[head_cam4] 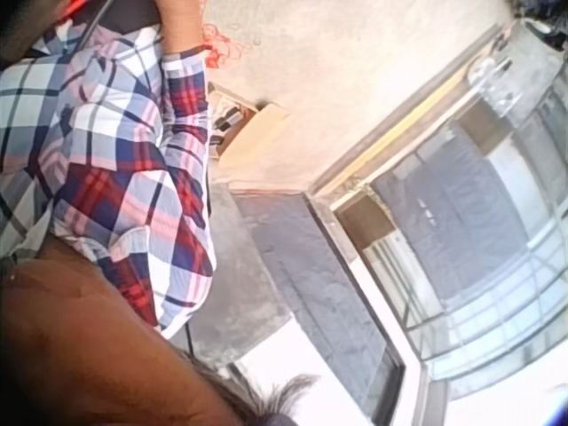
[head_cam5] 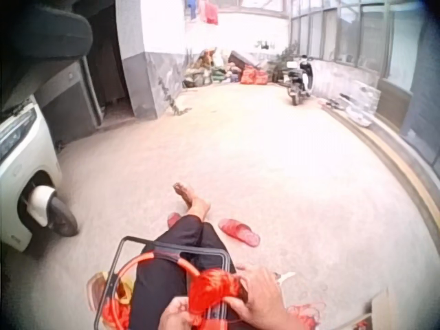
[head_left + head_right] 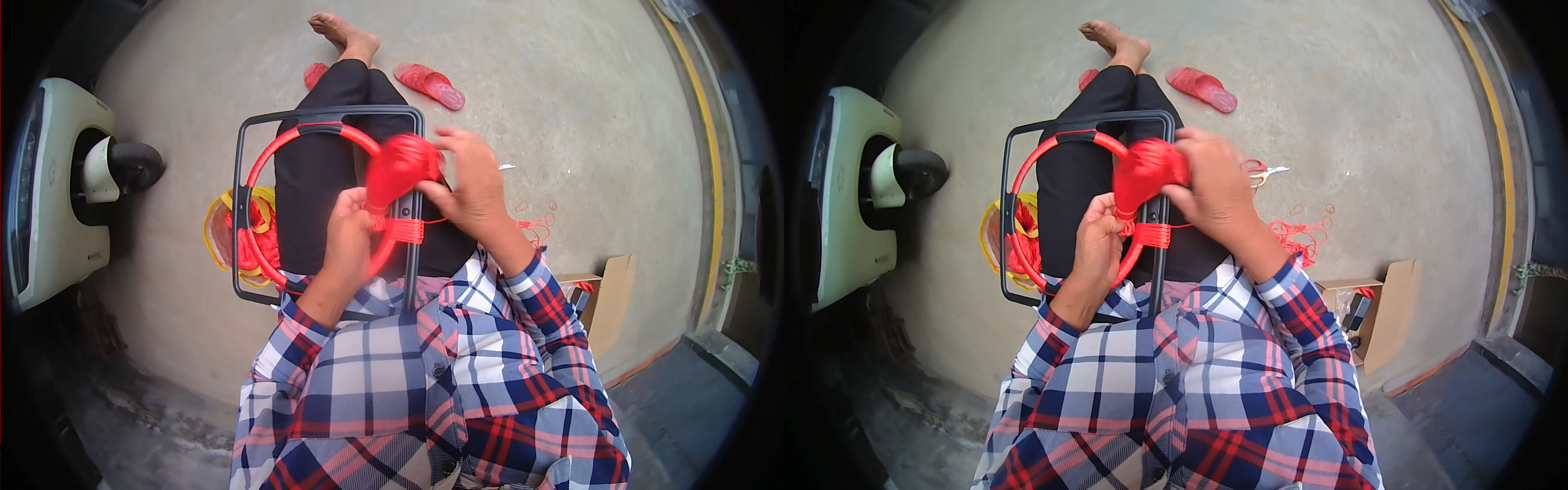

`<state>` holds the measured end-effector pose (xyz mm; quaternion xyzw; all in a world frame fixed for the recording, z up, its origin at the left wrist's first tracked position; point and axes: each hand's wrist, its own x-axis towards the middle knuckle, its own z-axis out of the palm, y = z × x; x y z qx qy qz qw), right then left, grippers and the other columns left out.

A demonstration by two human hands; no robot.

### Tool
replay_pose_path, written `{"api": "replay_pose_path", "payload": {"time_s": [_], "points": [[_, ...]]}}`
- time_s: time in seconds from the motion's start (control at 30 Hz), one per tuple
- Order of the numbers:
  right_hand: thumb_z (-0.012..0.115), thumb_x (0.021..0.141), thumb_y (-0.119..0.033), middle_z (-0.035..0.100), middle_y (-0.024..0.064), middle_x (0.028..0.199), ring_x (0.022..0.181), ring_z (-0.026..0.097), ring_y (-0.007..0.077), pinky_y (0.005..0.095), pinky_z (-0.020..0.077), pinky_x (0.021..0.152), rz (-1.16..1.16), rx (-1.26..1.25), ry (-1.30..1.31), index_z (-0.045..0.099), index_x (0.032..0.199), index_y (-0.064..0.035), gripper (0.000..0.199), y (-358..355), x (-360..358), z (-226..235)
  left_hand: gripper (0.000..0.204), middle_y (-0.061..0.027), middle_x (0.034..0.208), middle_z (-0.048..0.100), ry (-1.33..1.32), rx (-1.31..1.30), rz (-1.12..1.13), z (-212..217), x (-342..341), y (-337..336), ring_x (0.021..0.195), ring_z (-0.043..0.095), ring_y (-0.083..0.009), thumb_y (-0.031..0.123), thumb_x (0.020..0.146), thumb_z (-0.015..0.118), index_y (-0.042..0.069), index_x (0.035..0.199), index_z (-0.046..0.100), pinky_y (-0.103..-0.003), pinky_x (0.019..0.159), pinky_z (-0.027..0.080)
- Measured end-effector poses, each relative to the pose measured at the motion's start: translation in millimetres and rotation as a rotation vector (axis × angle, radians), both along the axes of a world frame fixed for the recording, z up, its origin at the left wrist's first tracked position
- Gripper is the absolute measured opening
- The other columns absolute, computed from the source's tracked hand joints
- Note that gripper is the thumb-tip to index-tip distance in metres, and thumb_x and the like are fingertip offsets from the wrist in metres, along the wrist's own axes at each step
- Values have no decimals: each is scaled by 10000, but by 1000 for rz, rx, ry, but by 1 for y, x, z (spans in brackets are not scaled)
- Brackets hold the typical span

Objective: Wrapping a red plastic rope around a black metal hoop while sitting on the ground.

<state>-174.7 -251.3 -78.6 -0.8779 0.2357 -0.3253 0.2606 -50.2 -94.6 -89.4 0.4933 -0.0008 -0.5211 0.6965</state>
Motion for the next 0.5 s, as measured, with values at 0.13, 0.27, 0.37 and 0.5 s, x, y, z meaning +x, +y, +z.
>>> {"api": "replay_pose_path", "payload": {"time_s": [0.13, 0.27, 0.37, 0.5], "points": [[814, 625, -177, 584, 134, 1126, 1071, 540, 341, 427, 449, 894, 257, 149, 146, 610, 953, -47, 408, 7, -29, -25, 506, -132, 1071, 641, 105, -12, -143, -13, 3, 2, 982, 662, -212, -120, 712, 458, -56, 1211, 509, -342, 891, 544], [794, 639, -221, 581, 153, 1100, 1067, 540, 351, 428, 457, 904, 256, 194, 110, 597, 982, -24, 442, 33, -17, -46, 466, -131, 1024, 652, 124, 36, -190, 2, -4, -6, 935, 673, -216, -105, 733, 451, -56, 1190, 529, -331, 866, 553], [769, 673, -192, 587, 155, 1162, 1113, 550, 333, 423, 455, 938, 172, 353, 49, 599, 1074, -27, 465, 29, -23, -33, 367, -124, 967, 656, 183, 45, -277, -5, 2, -2, 842, 675, -205, -59, 780, 463, -50, 1137, 550, -319, 792, 559], [674, 709, -141, 589, 145, 1228, 1146, 554, 295, 435, 436, 990, 108, 1092, -420, 575, 1143, -50, 455, 0, -76, -17, 300, -127, 939, 659, 205, 56, -220, -5, 1, -1, 763, 657, -175, -5, 817, 465, -38, 1101, 558, -294, 671, 533]]}}
